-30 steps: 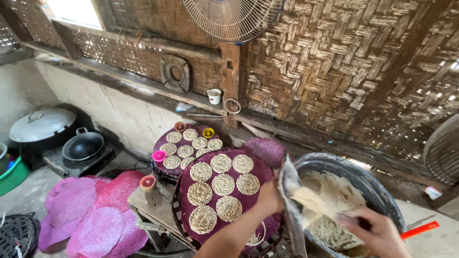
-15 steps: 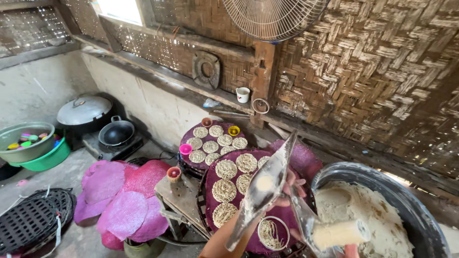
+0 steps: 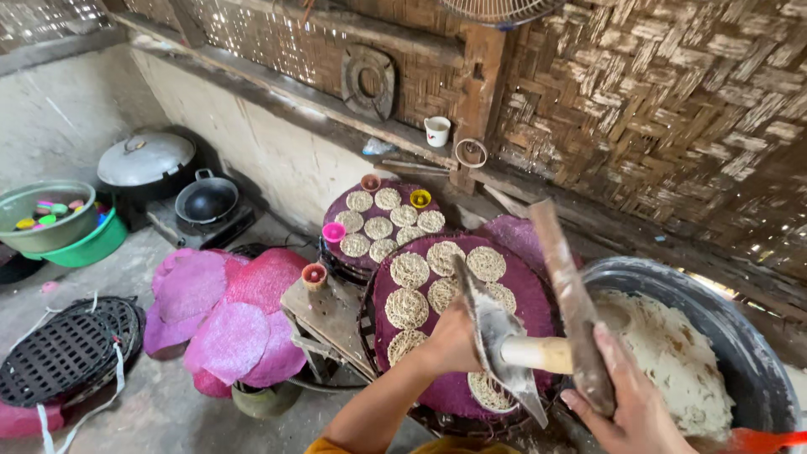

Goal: The person scoops dough from a large basin into a ring mold on a round purple tray, then squeezes a long wooden lever press to compress the dough into a flat rice cake and releases it onto the tray. They repeat the cycle, moving finished cakes aside and covering them with a pink mesh cloth between batches.

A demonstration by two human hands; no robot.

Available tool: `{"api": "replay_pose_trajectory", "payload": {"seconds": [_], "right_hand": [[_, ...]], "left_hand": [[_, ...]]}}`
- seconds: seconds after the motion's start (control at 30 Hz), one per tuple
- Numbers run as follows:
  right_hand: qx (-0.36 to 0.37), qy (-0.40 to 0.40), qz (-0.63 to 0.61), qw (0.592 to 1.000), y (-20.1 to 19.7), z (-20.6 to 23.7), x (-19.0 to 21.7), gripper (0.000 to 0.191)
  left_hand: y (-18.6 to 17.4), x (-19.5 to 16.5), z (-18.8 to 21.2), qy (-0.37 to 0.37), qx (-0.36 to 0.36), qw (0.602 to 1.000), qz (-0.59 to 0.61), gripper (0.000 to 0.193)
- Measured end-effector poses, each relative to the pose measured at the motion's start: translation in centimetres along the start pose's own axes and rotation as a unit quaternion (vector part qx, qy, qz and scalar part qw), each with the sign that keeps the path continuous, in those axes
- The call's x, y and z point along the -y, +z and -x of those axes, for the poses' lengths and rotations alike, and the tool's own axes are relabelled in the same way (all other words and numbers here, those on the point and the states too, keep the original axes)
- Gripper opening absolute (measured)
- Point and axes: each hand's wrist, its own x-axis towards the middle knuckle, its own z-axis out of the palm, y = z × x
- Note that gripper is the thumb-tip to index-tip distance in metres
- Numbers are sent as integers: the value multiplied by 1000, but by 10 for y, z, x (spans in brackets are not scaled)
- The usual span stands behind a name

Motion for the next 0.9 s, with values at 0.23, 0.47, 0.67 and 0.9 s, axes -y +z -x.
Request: {"api": "replay_pose_trajectory", "payload": {"seconds": [0.23, 0.47, 0.67, 0.9], "right_hand": [[42, 116, -4, 992, 41, 39, 1, 98], [115, 153, -214, 958, 46, 47, -15, 120], [229, 367, -693, 577, 50, 50, -39, 113], [236, 483, -664, 520, 64, 74, -47, 106]], "left_hand": [[22, -6, 5, -12, 85, 995, -42, 42], [51, 18, 21, -3, -13, 997, 70, 55], [40, 27, 15, -162, 107, 935, 297, 75], [-43, 7, -83, 77, 52, 485, 870, 131]]}}
